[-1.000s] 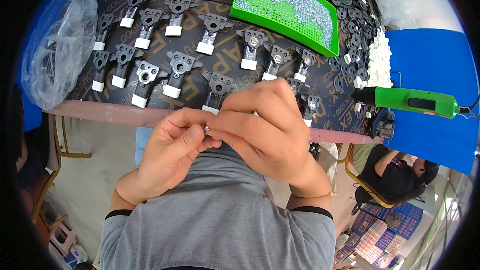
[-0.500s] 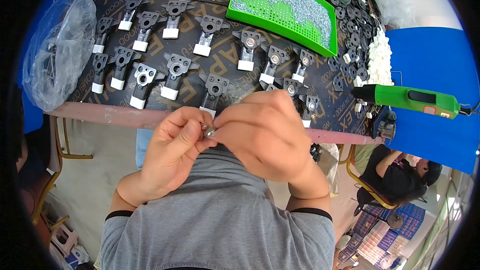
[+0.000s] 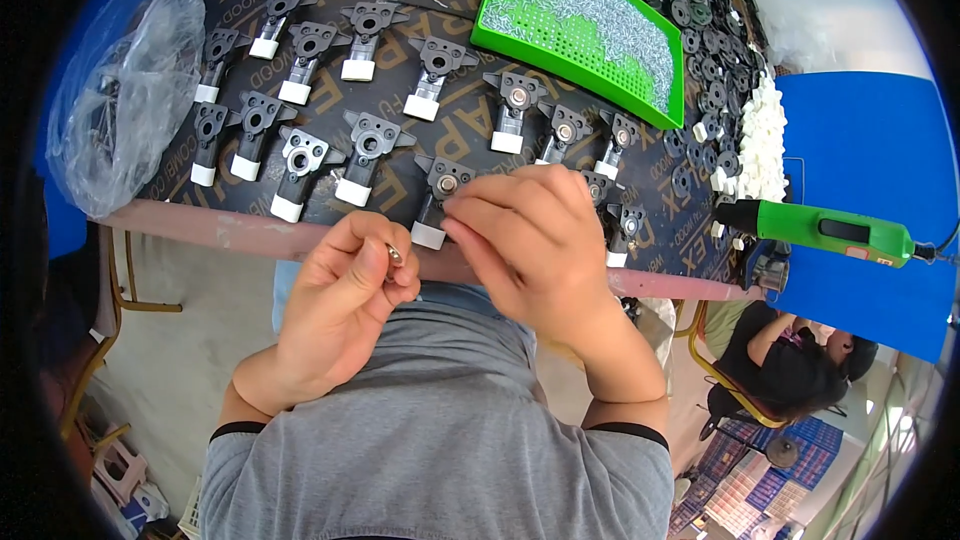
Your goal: Assembling small mechanical toy components at a factory workbench.
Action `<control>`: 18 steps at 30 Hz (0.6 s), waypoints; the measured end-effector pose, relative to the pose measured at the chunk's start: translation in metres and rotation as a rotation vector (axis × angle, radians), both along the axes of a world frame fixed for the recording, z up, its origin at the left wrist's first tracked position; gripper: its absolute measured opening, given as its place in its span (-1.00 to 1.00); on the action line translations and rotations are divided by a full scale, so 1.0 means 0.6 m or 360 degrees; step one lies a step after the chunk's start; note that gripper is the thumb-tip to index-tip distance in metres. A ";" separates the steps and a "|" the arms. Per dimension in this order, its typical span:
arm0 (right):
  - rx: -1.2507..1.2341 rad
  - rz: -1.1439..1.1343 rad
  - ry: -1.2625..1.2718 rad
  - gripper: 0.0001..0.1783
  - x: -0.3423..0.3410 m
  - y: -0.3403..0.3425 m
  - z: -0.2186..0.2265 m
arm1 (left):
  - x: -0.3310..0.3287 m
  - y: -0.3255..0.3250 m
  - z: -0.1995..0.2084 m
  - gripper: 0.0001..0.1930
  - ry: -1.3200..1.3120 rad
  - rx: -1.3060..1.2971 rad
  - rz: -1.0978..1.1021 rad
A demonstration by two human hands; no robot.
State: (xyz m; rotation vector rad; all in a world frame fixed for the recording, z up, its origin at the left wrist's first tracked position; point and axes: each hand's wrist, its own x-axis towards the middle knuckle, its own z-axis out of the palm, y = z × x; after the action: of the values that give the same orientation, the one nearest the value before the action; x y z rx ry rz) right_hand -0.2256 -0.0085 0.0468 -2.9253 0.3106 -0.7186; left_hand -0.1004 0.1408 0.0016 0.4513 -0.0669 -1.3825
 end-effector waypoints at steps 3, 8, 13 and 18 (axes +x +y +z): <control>0.1044 0.0117 -0.0143 -0.82 0.010 0.007 0.026 | -0.006 -0.008 0.004 -0.87 -0.0119 0.0005 0.0045; 0.1296 -0.0003 -0.0054 -0.89 0.037 0.002 0.038 | 0.004 -0.018 0.006 -0.82 -0.0210 -0.0039 0.0072; 0.1108 -0.0493 -0.0069 -0.88 0.108 -0.082 0.018 | 0.024 -0.013 0.024 -0.75 -0.0104 0.0107 0.0001; 0.0609 -0.0505 0.0027 -0.82 0.129 -0.126 -0.030 | 0.035 -0.009 0.023 -0.74 -0.0115 -0.0009 -0.0117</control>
State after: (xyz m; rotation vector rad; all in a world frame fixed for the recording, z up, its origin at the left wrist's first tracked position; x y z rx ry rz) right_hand -0.1483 -0.0838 0.0287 -2.5445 0.8281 -0.5902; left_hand -0.0796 0.1357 0.0154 0.4983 -0.1478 -1.4375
